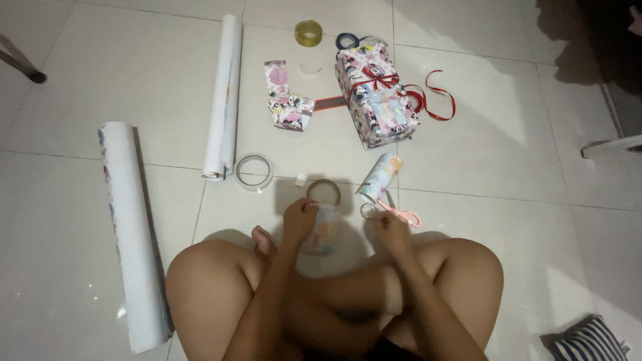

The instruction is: The person sits on the floor and wraps a small rectangular gift with patterned paper, securing the edges with clear tape. They then tie a red ribbon around the package and place the finished gift on top of a larger wrapped box.

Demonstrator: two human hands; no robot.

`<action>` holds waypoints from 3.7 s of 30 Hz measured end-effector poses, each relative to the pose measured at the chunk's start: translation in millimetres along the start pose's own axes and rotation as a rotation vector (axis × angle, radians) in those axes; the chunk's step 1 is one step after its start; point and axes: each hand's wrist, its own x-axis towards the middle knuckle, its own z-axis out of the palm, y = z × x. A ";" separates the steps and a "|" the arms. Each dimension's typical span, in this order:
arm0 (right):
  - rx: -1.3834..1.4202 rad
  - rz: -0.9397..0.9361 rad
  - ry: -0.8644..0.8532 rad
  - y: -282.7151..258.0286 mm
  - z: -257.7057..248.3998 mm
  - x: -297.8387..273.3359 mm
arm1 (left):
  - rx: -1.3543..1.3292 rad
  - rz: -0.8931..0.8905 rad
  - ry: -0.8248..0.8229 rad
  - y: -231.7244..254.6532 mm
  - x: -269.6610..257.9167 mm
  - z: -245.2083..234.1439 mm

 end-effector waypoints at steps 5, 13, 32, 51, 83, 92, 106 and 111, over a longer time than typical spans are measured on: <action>-0.725 -0.040 -0.168 64.9 -15.1 34.3 | 0.196 0.159 0.166 -23.0 13.3 26.3; -0.571 0.330 -0.224 68.7 -3.3 53.8 | 0.413 0.118 0.207 -24.0 15.5 24.2; 0.301 0.305 0.065 38.2 -35.3 23.4 | 0.681 0.761 -0.065 24.1 9.8 92.2; 0.230 0.097 -0.169 8.8 -18.0 17.3 | 0.759 0.828 -0.158 0.4 22.4 102.1; 1.294 0.302 -0.163 -56.9 -83.7 27.8 | -0.067 0.229 -0.631 128.3 29.2 29.9; 1.347 0.221 0.056 -88.6 -108.2 17.8 | -0.279 0.051 -0.762 162.3 2.8 1.3; 1.464 0.372 -0.366 -67.8 -161.5 24.2 | 0.113 0.470 -0.868 246.3 -20.8 -67.5; 1.551 0.306 -0.438 -67.9 -165.3 35.3 | 0.058 0.428 -0.987 254.6 -22.3 -69.3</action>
